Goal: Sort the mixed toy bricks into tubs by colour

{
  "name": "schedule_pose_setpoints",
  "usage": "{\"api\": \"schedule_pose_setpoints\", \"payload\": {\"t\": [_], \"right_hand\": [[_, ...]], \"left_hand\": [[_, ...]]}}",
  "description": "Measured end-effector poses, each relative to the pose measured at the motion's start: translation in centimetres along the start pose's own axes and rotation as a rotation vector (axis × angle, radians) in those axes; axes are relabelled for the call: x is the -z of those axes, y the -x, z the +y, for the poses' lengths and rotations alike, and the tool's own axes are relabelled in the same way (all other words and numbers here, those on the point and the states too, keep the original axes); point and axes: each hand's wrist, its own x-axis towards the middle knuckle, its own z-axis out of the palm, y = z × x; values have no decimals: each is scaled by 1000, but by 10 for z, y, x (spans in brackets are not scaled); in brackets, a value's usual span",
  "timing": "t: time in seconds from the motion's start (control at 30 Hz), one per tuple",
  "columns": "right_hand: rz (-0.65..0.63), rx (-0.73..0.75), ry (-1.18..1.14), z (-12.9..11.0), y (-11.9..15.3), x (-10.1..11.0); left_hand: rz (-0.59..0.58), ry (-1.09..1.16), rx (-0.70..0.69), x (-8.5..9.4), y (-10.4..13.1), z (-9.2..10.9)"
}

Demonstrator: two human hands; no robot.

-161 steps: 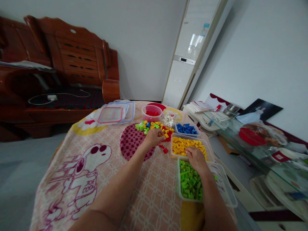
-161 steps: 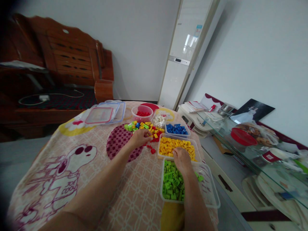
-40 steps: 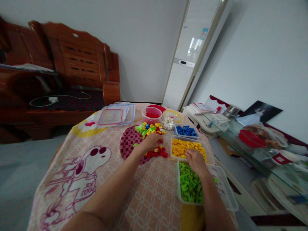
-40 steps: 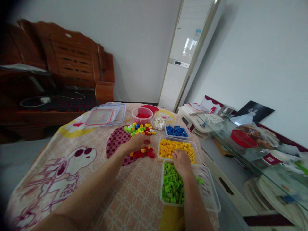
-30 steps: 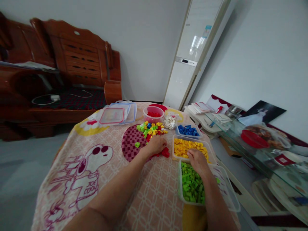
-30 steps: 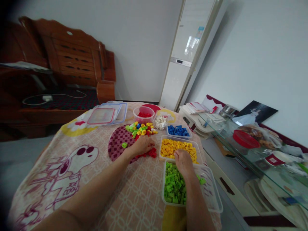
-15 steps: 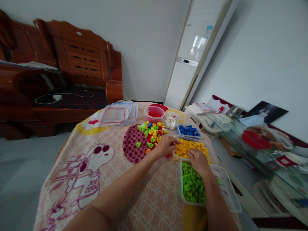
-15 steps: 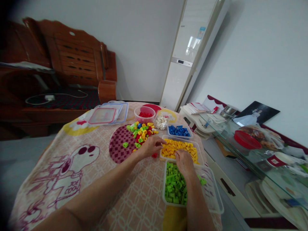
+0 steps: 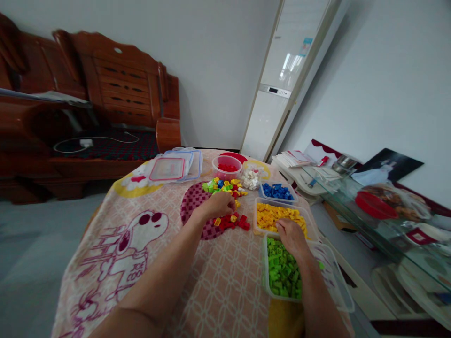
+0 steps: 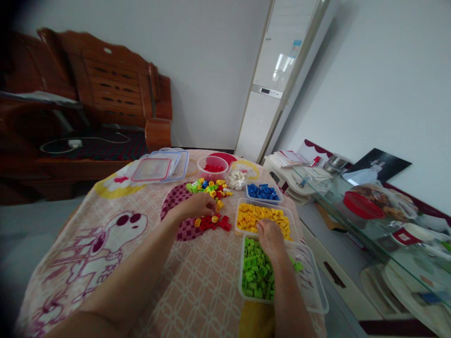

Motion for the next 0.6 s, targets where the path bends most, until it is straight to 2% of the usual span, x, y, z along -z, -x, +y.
{"api": "schedule_pose_setpoints", "payload": {"t": [0.1, 0.27, 0.6], "right_hand": [[9, 0, 4, -1, 0, 1], [1, -4, 20, -2, 0, 1], [0, -7, 40, -4, 1, 3]], "left_hand": [[-31, -91, 34, -11, -3, 6], [23, -183, 68, -23, -7, 14], [-5, -5, 88, -14, -6, 8]]}}
